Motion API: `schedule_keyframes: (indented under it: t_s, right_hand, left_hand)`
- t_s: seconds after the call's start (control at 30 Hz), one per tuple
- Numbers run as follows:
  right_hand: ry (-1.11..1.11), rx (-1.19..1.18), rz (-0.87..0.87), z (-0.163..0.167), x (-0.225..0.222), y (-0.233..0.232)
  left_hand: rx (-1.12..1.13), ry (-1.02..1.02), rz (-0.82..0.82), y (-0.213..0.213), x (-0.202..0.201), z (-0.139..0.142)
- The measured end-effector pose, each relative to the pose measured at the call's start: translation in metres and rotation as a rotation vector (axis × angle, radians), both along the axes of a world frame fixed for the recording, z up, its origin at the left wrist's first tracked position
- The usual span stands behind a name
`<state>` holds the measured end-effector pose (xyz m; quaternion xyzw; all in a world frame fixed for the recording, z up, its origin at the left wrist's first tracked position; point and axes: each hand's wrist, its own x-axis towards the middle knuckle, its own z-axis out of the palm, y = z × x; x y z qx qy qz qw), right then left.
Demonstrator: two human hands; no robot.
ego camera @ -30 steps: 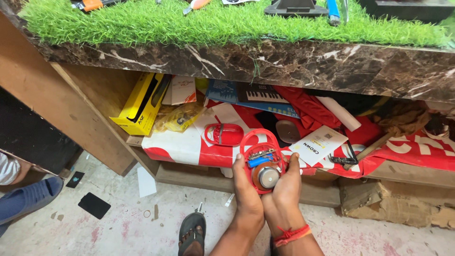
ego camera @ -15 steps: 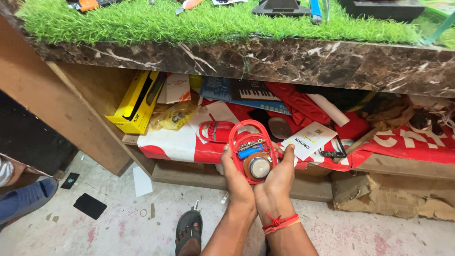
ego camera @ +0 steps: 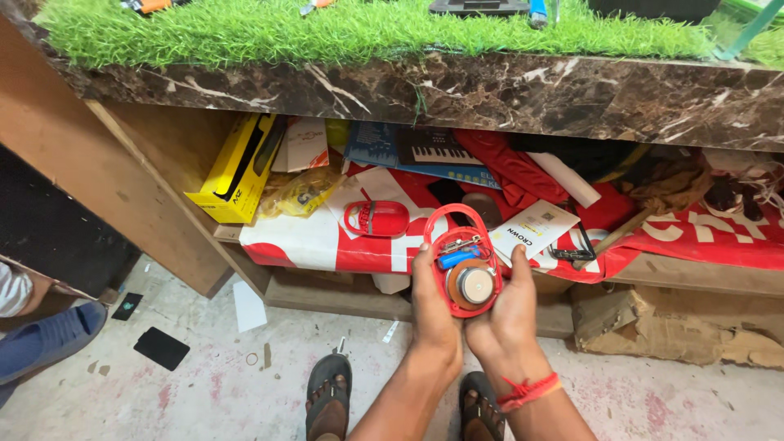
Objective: The person holds a small red handheld device and uses a red-handled screwdriver to unscrew and pry open its casing, working on the internal components while turning the device over. They continue loosening parts and manipulating the opened housing at a cluttered workbench.
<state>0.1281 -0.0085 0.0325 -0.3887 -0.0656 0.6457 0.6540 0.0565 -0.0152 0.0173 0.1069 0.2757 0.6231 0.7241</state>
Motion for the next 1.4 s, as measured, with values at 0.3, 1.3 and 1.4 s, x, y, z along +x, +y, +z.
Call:
schedule_keyframes:
  t_s: [0.3, 1.3, 1.4]
  right_hand:
    - [-0.241, -0.053, 0.054, -0.004, 0.036, -0.005]
    - [-1.163, 0.659, -0.159, -0.003, 0.013, -0.011]
    - [-1.261, 0.691, -0.149, -0.003, 0.011, -0.012]
  left_hand:
    - [-0.005, 0.037, -0.105, -0.01, -0.034, -0.026]
    - [0.149, 0.182, 0.004, 0.009, -0.059, 0.01]
    - [0.162, 0.185, -0.004, 0.008, -0.06, 0.01]
